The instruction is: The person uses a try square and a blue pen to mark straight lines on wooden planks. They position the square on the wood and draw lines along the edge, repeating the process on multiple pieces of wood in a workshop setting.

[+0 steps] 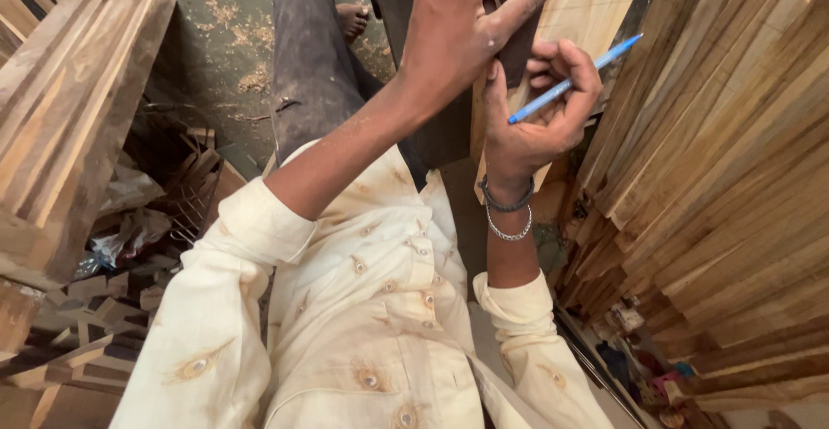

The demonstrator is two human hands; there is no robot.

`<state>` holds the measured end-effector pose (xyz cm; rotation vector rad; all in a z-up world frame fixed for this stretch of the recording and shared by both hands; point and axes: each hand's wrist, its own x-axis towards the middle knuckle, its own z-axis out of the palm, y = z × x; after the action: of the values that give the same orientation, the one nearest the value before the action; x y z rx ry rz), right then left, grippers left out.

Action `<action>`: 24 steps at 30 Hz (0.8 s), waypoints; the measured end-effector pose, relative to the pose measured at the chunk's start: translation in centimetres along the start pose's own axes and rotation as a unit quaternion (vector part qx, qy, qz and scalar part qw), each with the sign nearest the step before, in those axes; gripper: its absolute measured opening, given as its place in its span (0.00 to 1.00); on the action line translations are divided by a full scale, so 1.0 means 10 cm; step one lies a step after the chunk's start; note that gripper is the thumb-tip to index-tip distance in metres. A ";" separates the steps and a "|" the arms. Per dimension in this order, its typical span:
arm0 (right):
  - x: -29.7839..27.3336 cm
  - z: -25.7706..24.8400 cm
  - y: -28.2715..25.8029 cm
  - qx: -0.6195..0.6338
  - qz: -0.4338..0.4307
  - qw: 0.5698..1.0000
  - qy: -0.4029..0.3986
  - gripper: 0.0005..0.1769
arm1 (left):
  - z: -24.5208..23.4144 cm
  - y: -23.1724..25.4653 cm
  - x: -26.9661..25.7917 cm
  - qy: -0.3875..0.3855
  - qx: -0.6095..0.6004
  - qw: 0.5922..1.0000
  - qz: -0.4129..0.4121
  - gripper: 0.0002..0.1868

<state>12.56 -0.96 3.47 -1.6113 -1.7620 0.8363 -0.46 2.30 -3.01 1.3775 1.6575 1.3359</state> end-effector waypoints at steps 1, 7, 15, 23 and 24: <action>0.02 0.01 0.00 -0.003 -0.004 1.000 0.002 0.36 | 0.00 0.00 0.03 0.011 0.004 1.000 0.020 0.12; 0.03 -0.02 0.00 -0.001 -0.001 1.000 -0.006 0.35 | 0.00 0.04 0.06 0.001 0.008 0.999 -0.033 0.13; 0.70 -0.30 0.14 0.261 -0.021 0.964 0.045 0.24 | 0.02 0.07 0.04 0.024 -0.070 0.990 -0.122 0.17; 1.18 -0.38 0.06 0.018 -0.111 0.981 -0.159 0.19 | 0.00 0.07 0.07 0.032 -0.064 0.988 -0.135 0.18; 1.21 -0.40 0.06 0.022 -0.095 0.982 -0.163 0.18 | -0.01 0.08 0.09 0.034 -0.064 0.989 -0.130 0.18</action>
<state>15.05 11.39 5.65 -1.3071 -2.0671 1.0842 -0.53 3.07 -2.08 1.0137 1.6973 1.3211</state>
